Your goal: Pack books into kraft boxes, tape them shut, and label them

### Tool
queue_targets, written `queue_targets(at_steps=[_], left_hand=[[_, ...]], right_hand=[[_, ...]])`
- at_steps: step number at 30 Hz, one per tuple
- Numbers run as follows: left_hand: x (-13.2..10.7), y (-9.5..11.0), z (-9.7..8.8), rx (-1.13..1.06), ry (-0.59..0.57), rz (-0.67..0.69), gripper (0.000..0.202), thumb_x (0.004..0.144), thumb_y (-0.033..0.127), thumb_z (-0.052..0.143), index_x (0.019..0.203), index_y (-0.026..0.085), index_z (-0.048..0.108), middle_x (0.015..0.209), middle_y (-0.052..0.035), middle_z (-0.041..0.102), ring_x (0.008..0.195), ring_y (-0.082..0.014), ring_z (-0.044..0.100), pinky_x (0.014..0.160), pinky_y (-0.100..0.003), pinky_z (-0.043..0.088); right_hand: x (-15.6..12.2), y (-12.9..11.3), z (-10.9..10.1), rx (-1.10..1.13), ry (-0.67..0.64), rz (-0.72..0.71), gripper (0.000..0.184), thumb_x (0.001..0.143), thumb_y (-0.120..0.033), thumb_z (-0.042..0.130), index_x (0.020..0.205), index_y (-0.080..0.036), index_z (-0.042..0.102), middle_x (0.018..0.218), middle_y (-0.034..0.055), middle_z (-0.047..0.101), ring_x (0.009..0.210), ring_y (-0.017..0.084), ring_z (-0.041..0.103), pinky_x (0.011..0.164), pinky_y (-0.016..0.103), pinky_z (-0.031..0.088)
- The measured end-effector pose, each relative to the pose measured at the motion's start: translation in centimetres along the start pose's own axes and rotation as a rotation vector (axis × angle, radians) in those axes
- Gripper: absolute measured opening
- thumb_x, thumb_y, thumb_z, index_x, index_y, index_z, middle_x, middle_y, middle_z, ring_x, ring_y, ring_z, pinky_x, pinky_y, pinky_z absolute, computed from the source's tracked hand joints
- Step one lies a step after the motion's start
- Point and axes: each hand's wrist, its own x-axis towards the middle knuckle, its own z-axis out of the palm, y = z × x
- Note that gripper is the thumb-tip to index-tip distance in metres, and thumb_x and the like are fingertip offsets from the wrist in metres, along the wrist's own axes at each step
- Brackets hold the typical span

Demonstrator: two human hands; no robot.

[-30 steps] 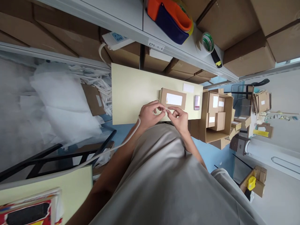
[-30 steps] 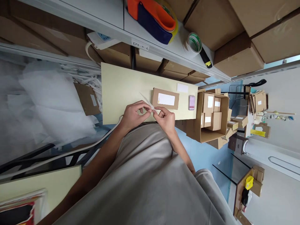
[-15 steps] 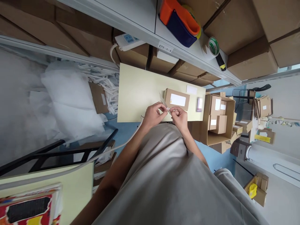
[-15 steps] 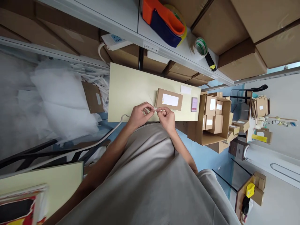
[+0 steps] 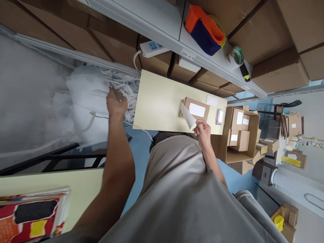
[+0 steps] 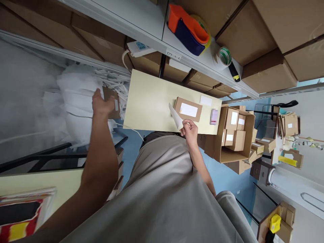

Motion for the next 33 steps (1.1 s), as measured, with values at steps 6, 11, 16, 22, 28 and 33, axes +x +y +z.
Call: queue_targets(at_steps=[6, 11, 16, 22, 28, 33], left_hand=[[0.4, 2.6, 2.6, 0.175, -0.033, 0.013, 0.064, 0.092, 0.024, 0.089, 0.146, 0.005, 0.062, 0.177, -0.0184, 0.051, 0.173, -0.0427, 0.027, 0.148, -0.062, 0.009], [-5.4, 6.4, 10.3, -0.15, -0.158, 0.03, 0.064, 0.086, 0.035, 0.093, 0.143, 0.017, 0.071, 0.172, -0.0217, 0.06, 0.168, -0.0385, 0.05, 0.142, -0.055, 0.035], [-14.8, 10.8, 15.7, -0.559, -0.49, -0.075, 0.057, 0.089, 0.056, 0.091, 0.129, 0.019, 0.076, 0.139, -0.0206, 0.081, 0.127, -0.0344, 0.081, 0.115, -0.054, 0.064], [-19.1, 13.5, 17.7, -0.931, -0.423, -0.202, 0.054, 0.082, 0.058, 0.101, 0.108, 0.022, 0.072, 0.118, -0.0107, 0.086, 0.116, -0.0278, 0.084, 0.111, -0.046, 0.066], [-19.3, 12.9, 21.0, -1.037, -0.229, -0.252, 0.049, 0.074, 0.042, 0.106, 0.097, 0.023, 0.067, 0.091, -0.0026, 0.078, 0.097, -0.0226, 0.082, 0.091, -0.034, 0.068], [-18.9, 11.6, 23.8, -0.979, -0.036, -0.272, 0.037, 0.076, 0.037, 0.098, 0.092, 0.022, 0.068, 0.088, -0.001, 0.075, 0.081, -0.0153, 0.074, 0.076, -0.026, 0.062]], right_hand=[[-0.3, 0.4, -0.6, 0.042, -0.024, 0.002, 0.034, 0.08, -0.053, 0.086, 0.087, -0.026, 0.067, 0.043, -0.0173, 0.039, 0.04, 0.009, 0.045, 0.063, 0.031, 0.06], [0.0, 0.6, -1.6, 0.031, 0.071, -0.067, 0.033, 0.084, -0.053, 0.082, 0.089, -0.025, 0.066, 0.044, -0.0159, 0.043, 0.041, 0.01, 0.044, 0.062, 0.03, 0.058], [0.1, 1.0, -3.0, -0.197, 0.204, -0.329, 0.029, 0.098, -0.055, 0.072, 0.097, -0.025, 0.069, 0.056, -0.0119, 0.05, 0.052, 0.013, 0.051, 0.062, 0.027, 0.051], [1.6, 3.5, -4.3, -0.693, 0.089, -0.747, 0.025, 0.11, -0.043, 0.063, 0.103, -0.023, 0.077, 0.059, -0.0075, 0.057, 0.058, 0.015, 0.058, 0.071, 0.028, 0.05], [4.0, 5.9, -5.4, -0.904, -0.081, -0.879, 0.018, 0.114, -0.033, 0.067, 0.109, -0.023, 0.082, 0.059, -0.0051, 0.063, 0.06, 0.016, 0.063, 0.072, 0.028, 0.049], [5.8, 7.2, -6.4, -0.939, -0.213, -0.814, 0.016, 0.112, -0.034, 0.074, 0.118, -0.023, 0.084, 0.062, -0.0048, 0.069, 0.062, 0.017, 0.067, 0.071, 0.028, 0.047]])
